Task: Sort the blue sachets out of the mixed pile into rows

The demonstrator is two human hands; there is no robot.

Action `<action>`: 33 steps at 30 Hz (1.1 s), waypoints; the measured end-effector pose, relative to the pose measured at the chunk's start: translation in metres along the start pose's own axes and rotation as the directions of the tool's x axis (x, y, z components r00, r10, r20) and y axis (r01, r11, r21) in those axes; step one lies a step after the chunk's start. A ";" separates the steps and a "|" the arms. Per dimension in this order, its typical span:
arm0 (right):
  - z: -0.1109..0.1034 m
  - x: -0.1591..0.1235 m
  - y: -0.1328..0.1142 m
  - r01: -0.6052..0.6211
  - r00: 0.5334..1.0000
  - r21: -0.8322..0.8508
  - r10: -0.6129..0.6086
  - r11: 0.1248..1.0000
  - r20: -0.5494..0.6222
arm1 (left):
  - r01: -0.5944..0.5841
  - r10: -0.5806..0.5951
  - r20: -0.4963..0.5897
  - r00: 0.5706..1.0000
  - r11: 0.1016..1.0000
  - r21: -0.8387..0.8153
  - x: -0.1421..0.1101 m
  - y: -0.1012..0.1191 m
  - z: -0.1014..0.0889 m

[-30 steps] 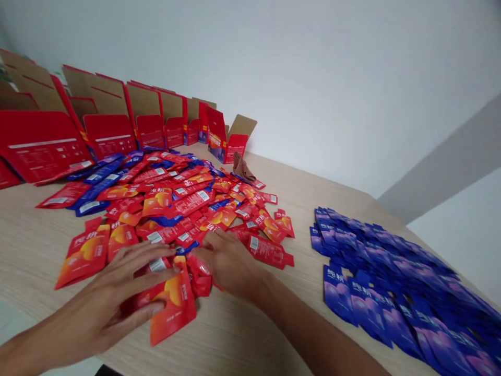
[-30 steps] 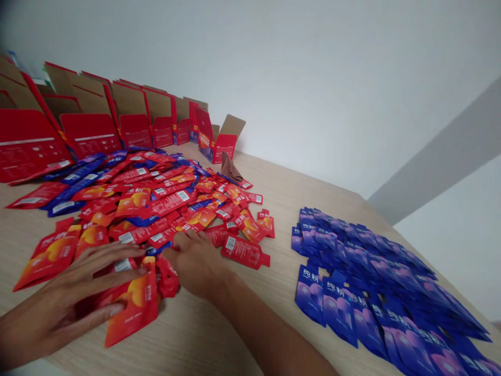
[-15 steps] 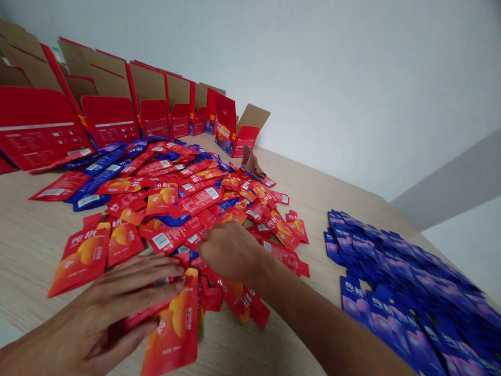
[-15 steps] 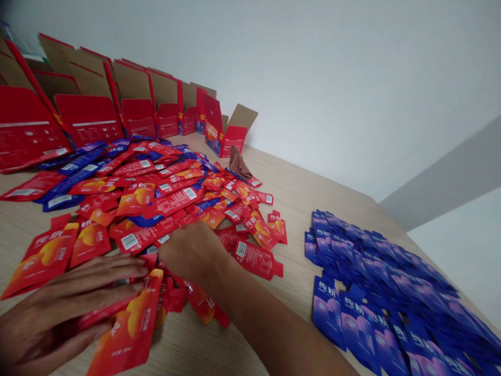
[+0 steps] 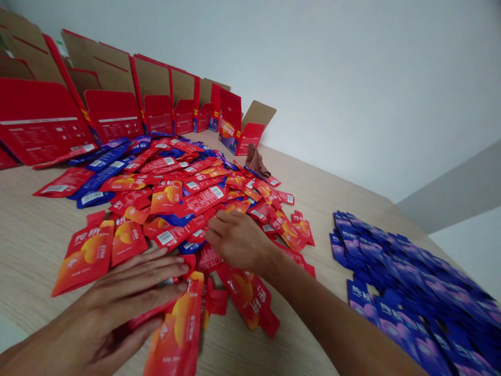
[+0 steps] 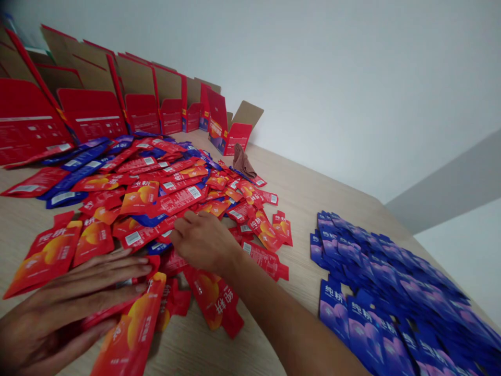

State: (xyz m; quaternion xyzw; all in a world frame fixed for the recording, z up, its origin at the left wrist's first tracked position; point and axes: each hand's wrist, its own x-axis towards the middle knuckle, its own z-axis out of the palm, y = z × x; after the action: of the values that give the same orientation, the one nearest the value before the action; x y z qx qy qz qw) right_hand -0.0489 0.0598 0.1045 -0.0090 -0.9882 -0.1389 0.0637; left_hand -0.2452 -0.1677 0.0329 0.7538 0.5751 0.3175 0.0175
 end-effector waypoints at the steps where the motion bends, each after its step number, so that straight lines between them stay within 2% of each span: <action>1: -0.001 -0.001 0.005 -0.022 0.999 -0.005 0.021 1.000 -0.038 | -0.024 0.024 0.005 1.000 1.000 0.014 0.002 0.000 -0.001; 5: -0.013 -0.010 0.022 -0.093 0.962 0.080 0.110 0.992 -0.252 | -0.110 0.108 0.029 0.994 0.991 0.073 0.015 -0.007 -0.006; 8: -0.027 -0.022 0.028 -0.121 0.884 0.290 0.236 0.949 -0.403 | -0.188 0.179 0.096 0.979 0.977 0.097 0.029 -0.015 -0.007; 11: -0.041 -0.041 0.025 -0.176 0.794 0.502 0.424 0.846 -0.435 | -0.220 0.211 0.098 0.973 0.971 0.094 0.042 -0.020 -0.006; 13: -0.048 -0.057 0.020 -0.268 0.737 0.602 0.562 0.752 -0.374 | -0.240 0.238 0.038 0.971 0.966 0.091 0.047 -0.021 -0.004; 15: -0.051 -0.075 0.013 -0.374 0.695 0.674 0.674 0.637 -0.251 | -0.243 0.251 -0.072 0.965 0.964 0.106 0.051 -0.021 -0.004; 17: -0.051 -0.093 0.006 -0.446 0.685 0.713 0.719 0.541 -0.117 | -0.231 0.251 -0.176 0.952 0.965 0.125 0.056 -0.020 -0.005; 19: -0.049 -0.109 -0.001 -0.500 0.689 0.728 0.725 0.470 0.005 | -0.204 0.239 -0.233 0.943 0.965 0.165 0.062 -0.023 -0.009; 22: -0.044 -0.129 -0.010 -0.576 0.678 0.726 0.715 0.374 0.170 | -0.157 0.220 -0.182 0.958 0.939 0.305 0.073 -0.034 -0.016; 25: -0.040 -0.148 -0.015 -0.637 0.664 0.702 0.689 0.319 0.289 | -0.168 0.194 -0.013 0.981 0.879 0.446 0.086 -0.052 -0.021; 28: -0.040 -0.165 -0.017 -0.664 0.690 0.671 0.616 0.331 0.379 | -0.217 0.197 0.096 0.976 0.813 0.540 0.097 -0.069 -0.024; 31: -0.041 -0.175 -0.017 -0.677 0.714 0.645 0.526 0.354 0.461 | -0.298 0.277 0.125 0.953 0.767 0.568 0.107 -0.077 -0.024; 33: -0.043 -0.177 -0.017 -0.649 0.748 0.646 0.492 0.402 0.445 | -0.351 0.358 0.105 0.928 0.740 0.574 0.113 -0.078 -0.023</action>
State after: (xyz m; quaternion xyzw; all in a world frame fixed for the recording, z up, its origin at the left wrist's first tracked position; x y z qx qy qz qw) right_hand 0.1312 0.0318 0.1182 -0.3318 -0.8844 0.3280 0.0137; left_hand -0.3078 -0.0502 0.0726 0.8157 0.4906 0.1277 -0.2785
